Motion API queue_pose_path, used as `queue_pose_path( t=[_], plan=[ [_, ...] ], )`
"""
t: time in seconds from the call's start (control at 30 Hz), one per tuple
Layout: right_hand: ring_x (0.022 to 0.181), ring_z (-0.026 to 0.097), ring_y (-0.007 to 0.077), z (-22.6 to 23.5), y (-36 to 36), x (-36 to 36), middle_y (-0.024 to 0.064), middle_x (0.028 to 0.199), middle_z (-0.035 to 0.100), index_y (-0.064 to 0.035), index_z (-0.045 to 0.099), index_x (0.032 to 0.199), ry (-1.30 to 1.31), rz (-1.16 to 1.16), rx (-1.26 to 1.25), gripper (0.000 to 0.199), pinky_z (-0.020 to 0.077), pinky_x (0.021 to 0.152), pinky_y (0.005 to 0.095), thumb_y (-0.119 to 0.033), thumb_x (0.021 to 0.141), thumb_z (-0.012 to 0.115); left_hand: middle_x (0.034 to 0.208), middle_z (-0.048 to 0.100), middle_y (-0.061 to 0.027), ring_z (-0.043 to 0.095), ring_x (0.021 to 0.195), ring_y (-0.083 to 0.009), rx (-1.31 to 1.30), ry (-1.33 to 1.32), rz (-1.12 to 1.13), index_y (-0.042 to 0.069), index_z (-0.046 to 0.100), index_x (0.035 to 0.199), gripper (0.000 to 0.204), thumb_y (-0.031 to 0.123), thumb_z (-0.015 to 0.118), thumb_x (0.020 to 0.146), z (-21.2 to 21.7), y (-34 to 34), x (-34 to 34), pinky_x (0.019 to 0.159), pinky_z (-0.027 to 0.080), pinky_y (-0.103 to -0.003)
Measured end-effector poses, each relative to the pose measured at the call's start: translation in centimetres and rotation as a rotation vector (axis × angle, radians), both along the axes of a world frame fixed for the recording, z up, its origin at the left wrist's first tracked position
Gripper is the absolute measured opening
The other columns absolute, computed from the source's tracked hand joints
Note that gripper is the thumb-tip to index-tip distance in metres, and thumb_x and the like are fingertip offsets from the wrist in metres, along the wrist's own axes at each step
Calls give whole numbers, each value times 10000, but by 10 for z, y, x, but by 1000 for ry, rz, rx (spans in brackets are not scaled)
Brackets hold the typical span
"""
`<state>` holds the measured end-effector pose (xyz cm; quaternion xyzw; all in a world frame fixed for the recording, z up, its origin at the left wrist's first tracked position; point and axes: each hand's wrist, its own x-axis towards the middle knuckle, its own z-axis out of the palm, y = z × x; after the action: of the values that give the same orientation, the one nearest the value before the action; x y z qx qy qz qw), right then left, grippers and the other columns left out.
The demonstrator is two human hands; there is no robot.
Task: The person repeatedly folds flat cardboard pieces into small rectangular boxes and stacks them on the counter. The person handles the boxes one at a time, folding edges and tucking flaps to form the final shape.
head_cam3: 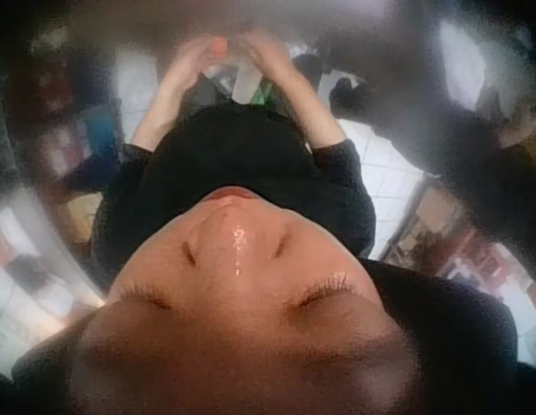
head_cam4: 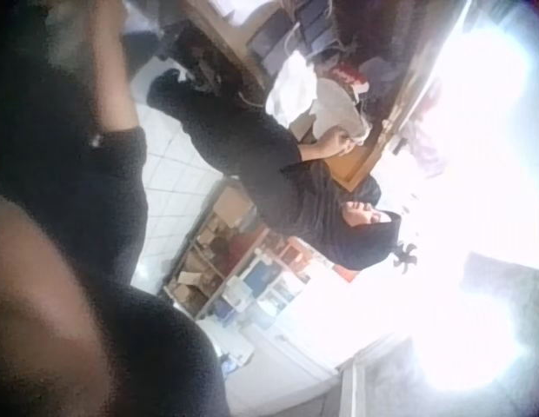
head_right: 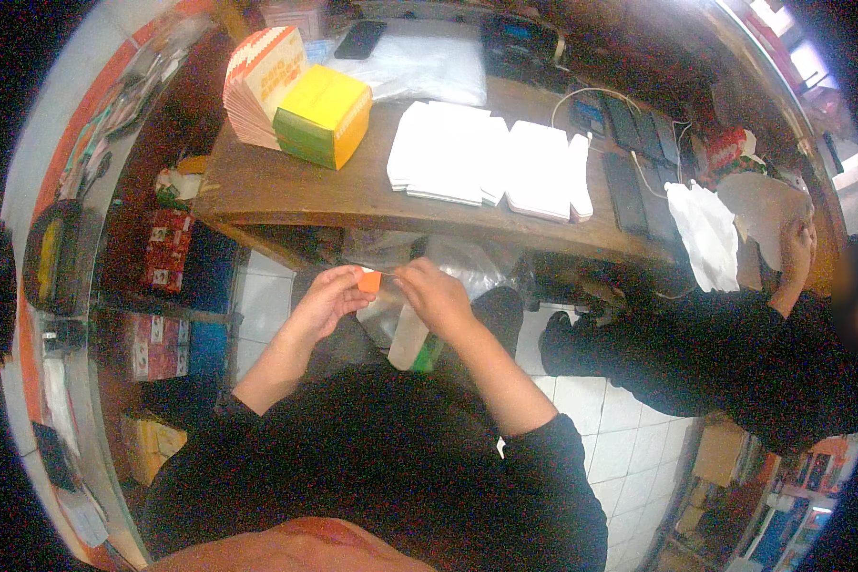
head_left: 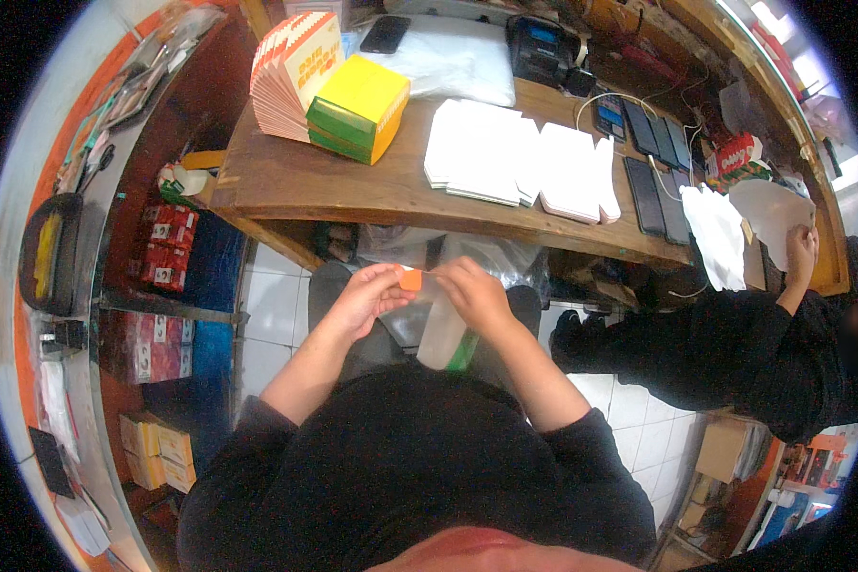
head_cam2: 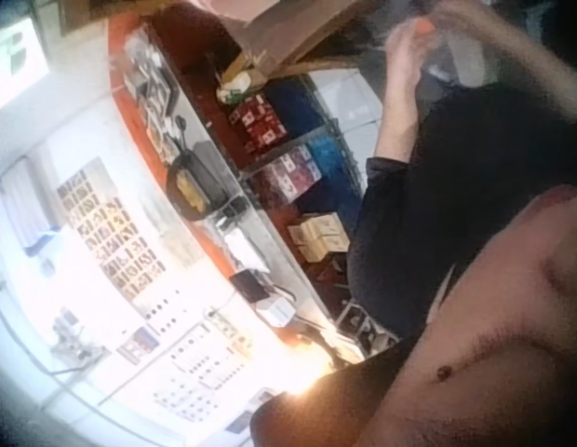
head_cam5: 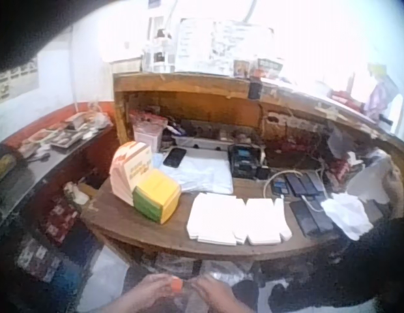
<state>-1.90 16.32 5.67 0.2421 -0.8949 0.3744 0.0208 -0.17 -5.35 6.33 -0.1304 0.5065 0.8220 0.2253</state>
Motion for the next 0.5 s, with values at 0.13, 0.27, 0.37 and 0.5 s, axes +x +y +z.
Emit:
queue_pose_path(
  t=[0.13, 0.27, 0.37, 0.5],
  plan=[
    [825, 638, 278, 5, -7, 3, 101, 898, 638, -84, 686, 935, -122, -162, -225, 149, 508, 713, 374, -210, 855, 688, 911, 696, -98, 674, 800, -153, -138, 98, 0, -25, 646, 1065, 244, 185, 609, 947, -14, 3, 2, 727, 542, -258],
    [766, 561, 125, 3, -11, 4, 46, 856, 615, -10, 687, 882, -296, -166, -403, 142, 447, 667, 253, -133, 829, 736, 896, 721, -105, 676, 798, -123, -418, 331, 86, -15, 701, 1012, 169, 95, 625, 908, -8, 21, 2, 722, 546, -268],
    [777, 571, 126, 10, -16, 12, 49, 845, 623, -7, 686, 855, -366, -223, -465, 149, 457, 679, 267, -143, 833, 743, 891, 733, -111, 681, 776, -112, -706, 528, 134, 4, 722, 965, 137, 65, 639, 874, 13, 28, 2, 714, 547, -276],
    [757, 595, 144, 6, -30, 31, 72, 822, 640, -13, 692, 825, -403, -313, -622, 166, 471, 676, 282, -164, 819, 761, 872, 730, -124, 693, 750, -139, -863, 614, 235, 24, 728, 942, 131, 47, 656, 835, 14, 36, 3, 704, 544, -288]
  ],
)
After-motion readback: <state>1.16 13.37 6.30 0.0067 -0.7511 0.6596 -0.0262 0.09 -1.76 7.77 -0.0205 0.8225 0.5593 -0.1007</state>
